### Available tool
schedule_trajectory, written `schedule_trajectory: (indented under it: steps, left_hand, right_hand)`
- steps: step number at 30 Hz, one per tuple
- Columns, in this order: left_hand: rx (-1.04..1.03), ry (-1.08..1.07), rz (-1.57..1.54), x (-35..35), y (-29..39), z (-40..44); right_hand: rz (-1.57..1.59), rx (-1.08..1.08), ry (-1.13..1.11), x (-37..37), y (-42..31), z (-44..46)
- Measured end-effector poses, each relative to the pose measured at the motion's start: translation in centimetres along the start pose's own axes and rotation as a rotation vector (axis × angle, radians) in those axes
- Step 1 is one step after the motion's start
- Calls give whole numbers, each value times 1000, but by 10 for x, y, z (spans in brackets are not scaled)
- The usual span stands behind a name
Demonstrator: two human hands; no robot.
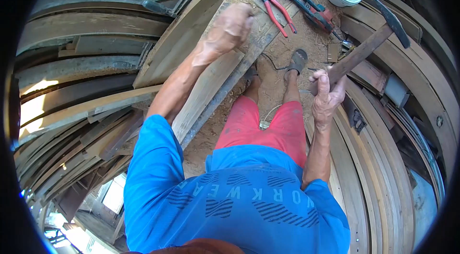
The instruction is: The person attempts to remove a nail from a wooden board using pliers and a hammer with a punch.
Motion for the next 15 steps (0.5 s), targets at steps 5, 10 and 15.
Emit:
schedule_trajectory:
  steps: [5,10,15]
  left_hand:
    - [593,259,-426,54,-1,-63]
    - [793,261,-602,49,-9,-142]
    - [771,282,-595,46,2,-140]
  right_hand:
    - [-26,-38,-217,-22,-48,8]
    - [-334,275,-147,-59,-65,2]
    - [21,140,-405,-81,-90,-10]
Point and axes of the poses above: each hand's wrist, its own z-axis towards the middle knuckle, its own x-axis out of the back of the hand, y = z × x, the point moved 1 cm from there along z, towards the middle knuckle, and after that the axes turned 4 degrees about -z, right-handed, at the moved point
